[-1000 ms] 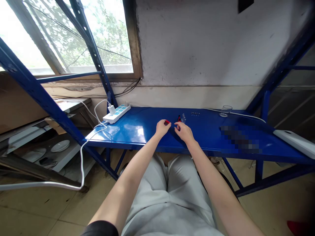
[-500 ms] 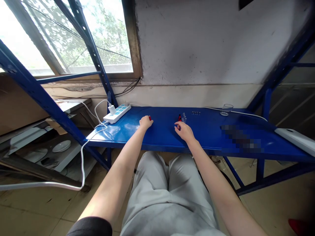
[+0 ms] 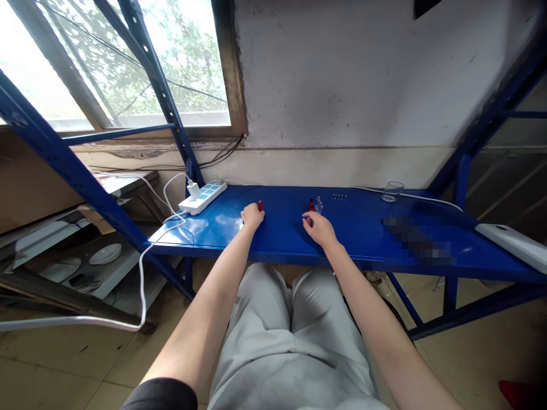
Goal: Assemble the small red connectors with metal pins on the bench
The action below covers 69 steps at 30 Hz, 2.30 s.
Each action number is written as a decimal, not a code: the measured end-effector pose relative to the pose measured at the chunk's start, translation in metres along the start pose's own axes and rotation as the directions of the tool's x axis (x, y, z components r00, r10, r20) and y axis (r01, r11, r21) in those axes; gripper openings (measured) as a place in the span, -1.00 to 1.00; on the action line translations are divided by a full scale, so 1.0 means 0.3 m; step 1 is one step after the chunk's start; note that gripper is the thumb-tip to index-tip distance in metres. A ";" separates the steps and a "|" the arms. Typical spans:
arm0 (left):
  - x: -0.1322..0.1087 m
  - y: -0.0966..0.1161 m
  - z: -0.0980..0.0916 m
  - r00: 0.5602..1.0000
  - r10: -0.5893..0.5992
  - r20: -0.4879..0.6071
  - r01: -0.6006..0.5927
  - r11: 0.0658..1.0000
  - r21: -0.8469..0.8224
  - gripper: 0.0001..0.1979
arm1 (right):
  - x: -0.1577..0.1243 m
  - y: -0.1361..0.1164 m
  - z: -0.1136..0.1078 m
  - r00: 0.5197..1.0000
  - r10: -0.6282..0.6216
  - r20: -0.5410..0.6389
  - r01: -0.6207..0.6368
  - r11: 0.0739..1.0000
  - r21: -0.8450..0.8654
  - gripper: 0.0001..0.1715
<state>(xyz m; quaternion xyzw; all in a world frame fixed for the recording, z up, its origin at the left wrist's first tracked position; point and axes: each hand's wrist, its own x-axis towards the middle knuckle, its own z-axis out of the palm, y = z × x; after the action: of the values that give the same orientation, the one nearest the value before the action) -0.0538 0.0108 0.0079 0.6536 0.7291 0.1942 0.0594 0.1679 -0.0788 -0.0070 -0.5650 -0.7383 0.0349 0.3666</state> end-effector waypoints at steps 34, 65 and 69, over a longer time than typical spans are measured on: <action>-0.295 0.299 0.101 0.779 0.626 -0.029 -0.627 0.778 -0.038 -0.48 | -0.004 0.058 -0.001 0.899 0.370 -0.235 -0.408 0.903 -0.138 -0.65; -0.233 0.360 0.117 0.826 0.548 -0.134 -0.564 0.794 -0.226 -0.85 | 0.001 0.060 0.001 0.916 0.388 -0.104 -0.402 0.893 -0.205 -0.63; -0.210 0.318 0.107 0.822 0.543 -0.173 -0.570 0.771 -0.284 -0.90 | 0.003 0.049 -0.005 0.913 0.399 -0.084 -0.407 0.886 -0.223 -0.62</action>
<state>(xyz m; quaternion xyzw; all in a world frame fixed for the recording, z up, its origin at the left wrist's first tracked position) 0.0546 -0.0373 0.0023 0.8127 0.4627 0.3458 0.0760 0.1807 -0.0734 -0.0124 -0.7459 -0.5971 0.0123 0.2950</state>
